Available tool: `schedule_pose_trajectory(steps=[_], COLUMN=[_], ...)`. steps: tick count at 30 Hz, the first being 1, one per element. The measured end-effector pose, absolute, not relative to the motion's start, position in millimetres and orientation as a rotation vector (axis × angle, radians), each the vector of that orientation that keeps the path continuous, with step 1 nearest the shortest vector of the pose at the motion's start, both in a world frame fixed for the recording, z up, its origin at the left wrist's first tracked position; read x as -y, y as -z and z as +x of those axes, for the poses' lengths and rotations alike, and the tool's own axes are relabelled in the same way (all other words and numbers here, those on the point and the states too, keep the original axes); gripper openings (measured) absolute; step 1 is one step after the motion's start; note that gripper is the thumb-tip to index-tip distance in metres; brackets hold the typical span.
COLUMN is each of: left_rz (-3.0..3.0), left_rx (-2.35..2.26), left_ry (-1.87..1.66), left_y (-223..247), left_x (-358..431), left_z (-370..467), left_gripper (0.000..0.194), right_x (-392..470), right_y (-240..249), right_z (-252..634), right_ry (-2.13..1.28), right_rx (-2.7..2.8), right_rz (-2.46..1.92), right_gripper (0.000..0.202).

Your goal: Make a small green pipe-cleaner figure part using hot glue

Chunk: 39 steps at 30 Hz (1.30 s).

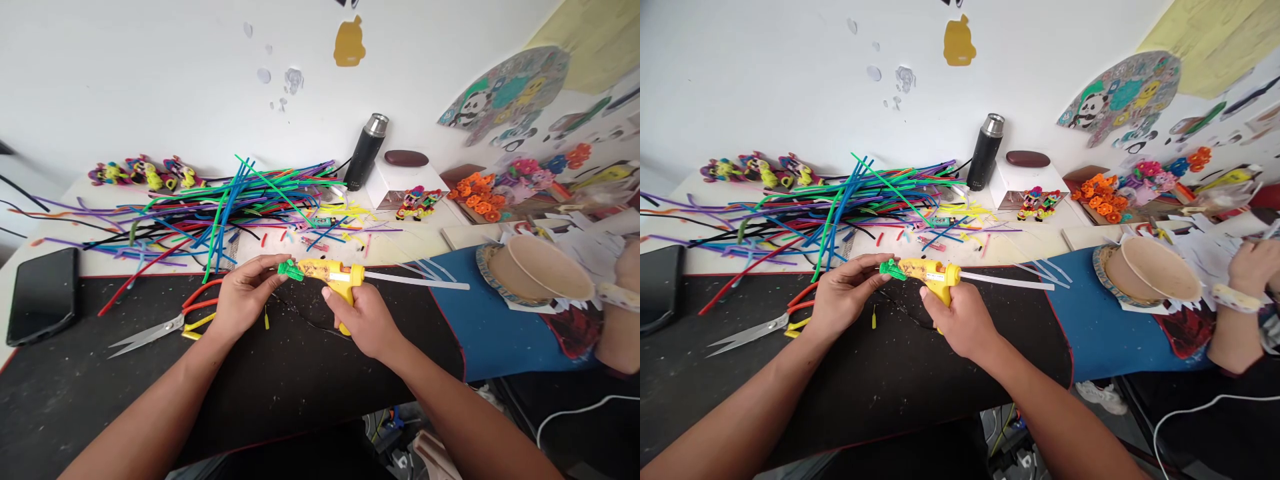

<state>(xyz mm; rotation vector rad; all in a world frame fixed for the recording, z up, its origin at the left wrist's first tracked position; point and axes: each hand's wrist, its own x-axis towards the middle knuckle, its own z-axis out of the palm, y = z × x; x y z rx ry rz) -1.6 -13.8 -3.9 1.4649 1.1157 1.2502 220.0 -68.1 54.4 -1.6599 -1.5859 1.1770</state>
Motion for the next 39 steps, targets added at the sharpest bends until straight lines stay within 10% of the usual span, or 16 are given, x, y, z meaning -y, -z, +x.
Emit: schedule_pose_trajectory(steps=[39], left_rz=[1.459], left_rx=[-1.18], left_ry=[-1.183], left_y=[6.3], left_x=[14.1], left_z=[-3.4], left_gripper=[0.043], right_x=[68.1], right_y=[-46.6], right_z=[222.8], right_ry=[-1.257], right_rx=[1.532], right_rz=[-1.67], right_gripper=[0.042])
